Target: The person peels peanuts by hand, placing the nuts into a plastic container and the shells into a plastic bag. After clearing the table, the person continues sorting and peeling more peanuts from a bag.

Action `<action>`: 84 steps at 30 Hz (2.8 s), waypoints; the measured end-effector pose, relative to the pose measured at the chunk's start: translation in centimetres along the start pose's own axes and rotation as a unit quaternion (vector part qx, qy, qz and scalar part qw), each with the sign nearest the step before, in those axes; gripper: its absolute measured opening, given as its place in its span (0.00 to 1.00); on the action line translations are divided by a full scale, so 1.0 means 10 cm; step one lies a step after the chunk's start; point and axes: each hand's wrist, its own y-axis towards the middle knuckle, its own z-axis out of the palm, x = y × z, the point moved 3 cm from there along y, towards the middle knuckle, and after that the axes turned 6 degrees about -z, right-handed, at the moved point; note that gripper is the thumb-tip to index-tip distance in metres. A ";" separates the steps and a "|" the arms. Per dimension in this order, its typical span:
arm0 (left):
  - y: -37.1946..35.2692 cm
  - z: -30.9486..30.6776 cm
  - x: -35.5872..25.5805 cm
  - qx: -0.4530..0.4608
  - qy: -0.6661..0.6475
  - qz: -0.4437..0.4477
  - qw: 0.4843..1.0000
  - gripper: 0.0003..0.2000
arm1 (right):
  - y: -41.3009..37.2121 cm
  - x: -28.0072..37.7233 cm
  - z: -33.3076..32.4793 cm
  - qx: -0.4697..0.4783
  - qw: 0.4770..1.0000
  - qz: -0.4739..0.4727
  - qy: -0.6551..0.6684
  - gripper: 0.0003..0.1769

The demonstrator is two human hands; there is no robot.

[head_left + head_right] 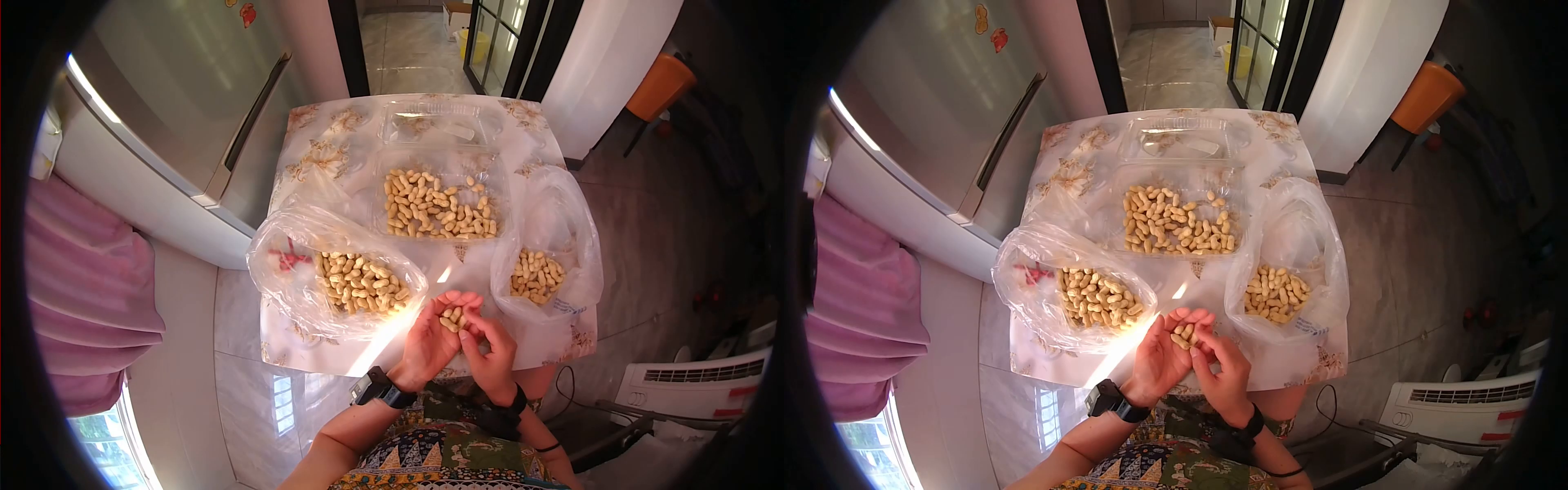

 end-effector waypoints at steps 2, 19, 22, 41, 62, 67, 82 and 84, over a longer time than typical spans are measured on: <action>-0.01 0.02 -0.01 -0.001 -0.004 -0.007 1.000 0.21 | 0.01 0.00 0.02 0.001 1.000 0.008 -0.001 0.19; -0.02 -0.01 0.00 0.004 0.013 -0.031 0.999 0.24 | -0.02 -0.06 0.06 0.018 0.999 0.035 0.005 0.09; -0.01 -0.03 0.01 0.014 0.019 -0.024 0.999 0.24 | -0.03 -0.07 0.06 0.015 1.000 0.022 0.004 0.09; 0.00 -0.03 0.01 -0.007 0.034 -0.026 0.999 0.24 | -0.01 -0.02 0.03 -0.003 1.000 0.012 0.004 0.10; 0.01 -0.04 0.01 0.004 0.044 -0.016 0.999 0.24 | 0.01 0.02 0.03 0.005 0.999 -0.023 -0.033 0.16; 0.00 -0.03 0.01 0.008 0.045 -0.026 0.999 0.24 | 0.02 0.02 0.04 0.010 0.999 0.005 -0.047 0.18; -0.01 -0.03 0.01 0.000 0.044 -0.031 0.999 0.25 | -0.03 -0.05 0.04 -0.010 0.999 0.035 0.007 0.13; -0.01 -0.03 0.01 0.002 0.042 -0.030 0.999 0.24 | -0.05 -0.06 0.03 -0.010 0.999 0.040 -0.004 0.12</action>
